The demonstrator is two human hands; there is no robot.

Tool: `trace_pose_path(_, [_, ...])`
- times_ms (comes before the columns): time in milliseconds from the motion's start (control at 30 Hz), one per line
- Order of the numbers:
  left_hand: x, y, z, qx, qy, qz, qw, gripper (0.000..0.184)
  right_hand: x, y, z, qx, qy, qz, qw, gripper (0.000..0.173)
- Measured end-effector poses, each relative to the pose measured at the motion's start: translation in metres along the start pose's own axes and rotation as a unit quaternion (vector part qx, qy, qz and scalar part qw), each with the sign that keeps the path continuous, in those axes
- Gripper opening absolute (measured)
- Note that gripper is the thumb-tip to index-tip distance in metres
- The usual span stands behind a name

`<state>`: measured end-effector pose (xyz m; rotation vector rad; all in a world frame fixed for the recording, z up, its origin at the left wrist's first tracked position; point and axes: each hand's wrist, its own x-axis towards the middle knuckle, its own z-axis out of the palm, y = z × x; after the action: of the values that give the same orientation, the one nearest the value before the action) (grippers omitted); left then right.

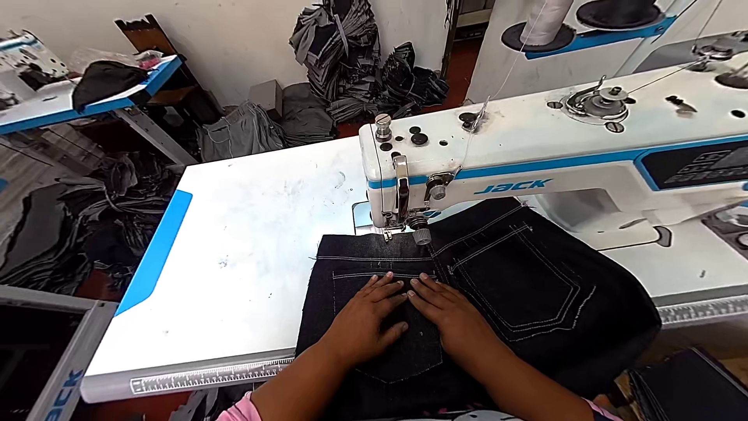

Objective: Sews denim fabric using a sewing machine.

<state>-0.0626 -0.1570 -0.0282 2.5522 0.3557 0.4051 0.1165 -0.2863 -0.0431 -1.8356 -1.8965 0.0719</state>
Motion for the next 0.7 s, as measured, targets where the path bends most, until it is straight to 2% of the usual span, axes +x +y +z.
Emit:
trace_pose_path(167, [-0.002,-0.003,-0.001,-0.039,0.007,0.019,0.999,0.034,-0.003,0.0,-0.002,0.003,0.0,-0.011,1.0,0.056])
trace_pose_path(300, [-0.003,0.005,-0.002,0.1,-0.09,0.016,0.991,0.053,-0.003,0.002,0.001,-0.01,0.017,-0.012,1.0,0.05])
trace_pose_path(367, [-0.004,0.007,0.003,0.161,-0.082,0.003,0.984,0.063,-0.003,0.002,0.003,-0.012,0.025,-0.012,1.0,0.051])
trace_pose_path(533, [-0.003,0.008,-0.001,0.147,-0.112,-0.028,0.982,0.073,-0.005,0.002,0.004,-0.014,0.04,-0.021,0.999,0.05])
trace_pose_path(700, [-0.003,0.008,0.003,0.149,-0.077,-0.02,0.986,0.071,-0.006,0.005,0.005,-0.022,0.048,-0.033,0.998,0.05])
